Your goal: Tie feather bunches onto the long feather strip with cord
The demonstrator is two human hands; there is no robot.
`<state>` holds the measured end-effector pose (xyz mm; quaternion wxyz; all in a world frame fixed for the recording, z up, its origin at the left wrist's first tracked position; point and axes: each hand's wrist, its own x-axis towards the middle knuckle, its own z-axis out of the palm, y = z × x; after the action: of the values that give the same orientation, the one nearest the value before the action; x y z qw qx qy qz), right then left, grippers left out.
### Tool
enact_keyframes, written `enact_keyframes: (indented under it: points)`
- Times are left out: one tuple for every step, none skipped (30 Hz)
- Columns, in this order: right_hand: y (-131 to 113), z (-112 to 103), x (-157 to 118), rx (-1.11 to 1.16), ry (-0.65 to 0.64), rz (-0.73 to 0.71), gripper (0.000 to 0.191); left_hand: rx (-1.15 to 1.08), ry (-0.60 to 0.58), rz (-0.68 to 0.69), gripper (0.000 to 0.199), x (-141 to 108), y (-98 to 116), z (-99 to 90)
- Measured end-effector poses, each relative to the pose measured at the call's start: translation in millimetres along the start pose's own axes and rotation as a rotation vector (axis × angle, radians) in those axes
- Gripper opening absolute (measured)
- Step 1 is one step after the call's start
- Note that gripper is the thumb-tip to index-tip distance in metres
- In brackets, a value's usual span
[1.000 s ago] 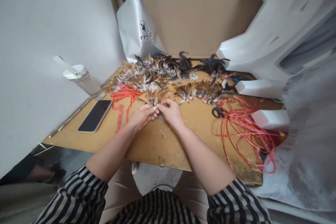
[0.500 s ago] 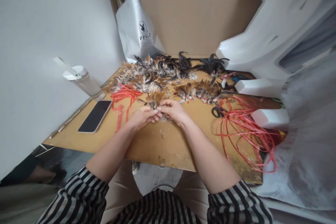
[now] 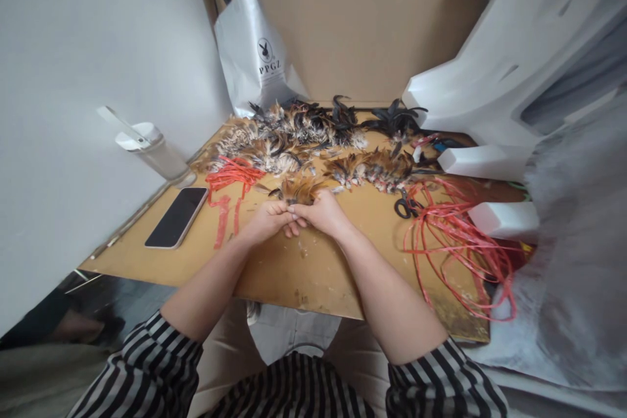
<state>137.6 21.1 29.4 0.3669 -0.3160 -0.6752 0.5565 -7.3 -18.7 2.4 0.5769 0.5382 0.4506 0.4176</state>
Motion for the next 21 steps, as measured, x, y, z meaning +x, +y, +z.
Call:
enact_keyframes:
  points:
    - [0, -1, 0, -0.003, -0.020, -0.015, 0.014, -0.001, 0.002, 0.002, 0.027, 0, 0, 0.3]
    - [0, -2, 0, -0.015, -0.043, -0.028, 0.013, -0.003, 0.007, 0.006, 0.026, 0, 0, 0.7]
    - [1, -3, 1, -0.034, -0.057, -0.035, 0.012, -0.003, 0.013, 0.012, 0.026, 0, -1, 1.0]
    - [2, -3, 1, -0.055, -0.048, -0.033, 0.012, -0.003, 0.020, 0.020, 0.026, 0, -1, 1.3]
    - [3, -4, 1, -0.075, -0.033, -0.028, 0.012, -0.001, 0.030, 0.029, 0.025, 0, -2, 1.5]
    - [4, -4, 2, -0.089, -0.012, -0.026, 0.013, 0.001, 0.042, 0.039, 0.025, 0, -2, 1.6]
    - [5, -4, 3, -0.096, 0.012, -0.026, 0.013, 0.003, 0.057, 0.046, 0.025, 0, -4, 1.6]
    - [7, -4, 3, -0.097, 0.035, -0.027, 0.014, 0.007, 0.074, 0.052, 0.024, 1, -5, 1.5]
    - [9, -3, 4, -0.095, 0.055, -0.025, 0.015, 0.010, 0.092, 0.056, 0.024, 1, -6, 1.4]
    - [11, -2, 4, -0.091, 0.073, -0.019, 0.015, 0.014, 0.110, 0.060, 0.024, 1, -8, 1.2]
    - [12, -1, 5, -0.085, 0.087, -0.010, 0.015, 0.018, 0.124, 0.064, 0.023, 2, -10, 1.0]
    - [14, -1, 6, -0.080, 0.097, 0.001, 0.015, 0.023, 0.135, 0.068, 0.023, 3, -11, 0.7]
    - [16, 0, 6, -0.074, 0.103, 0.012, 0.015, 0.027, 0.142, 0.074, 0.022, 3, -13, 0.5]
    - [17, 1, 6, -0.070, 0.105, 0.022, 0.015, 0.031, 0.144, 0.079, 0.022, 3, -14, 0.4]
    - [17, 2, 6, -0.067, 0.096, 0.028, 0.015, 0.035, 0.143, 0.081, 0.022, 3, -14, 0.3]
    - [17, 2, 6, -0.064, 0.080, 0.028, 0.016, 0.039, 0.141, 0.081, 0.022, 3, -14, 0.3]
    - [15, 2, 6, -0.061, 0.057, 0.022, 0.016, 0.041, 0.138, 0.077, 0.023, 3, -13, 0.3]
    - [13, 2, 6, -0.058, 0.034, 0.011, 0.017, 0.041, 0.134, 0.068, 0.023, 3, -12, 0.4]
    - [11, 0, 6, -0.052, 0.013, 0.000, 0.017, 0.036, 0.131, 0.057, 0.024, 3, -10, 0.5]
    - [7, -2, 5, -0.043, -0.004, -0.001, 0.017, 0.026, 0.134, 0.043, 0.024, 2, -8, 0.5]
    - [4, -5, 5, -0.035, -0.006, 0.004, 0.017, 0.008, 0.143, 0.030, 0.025, 2, -6, 0.3]
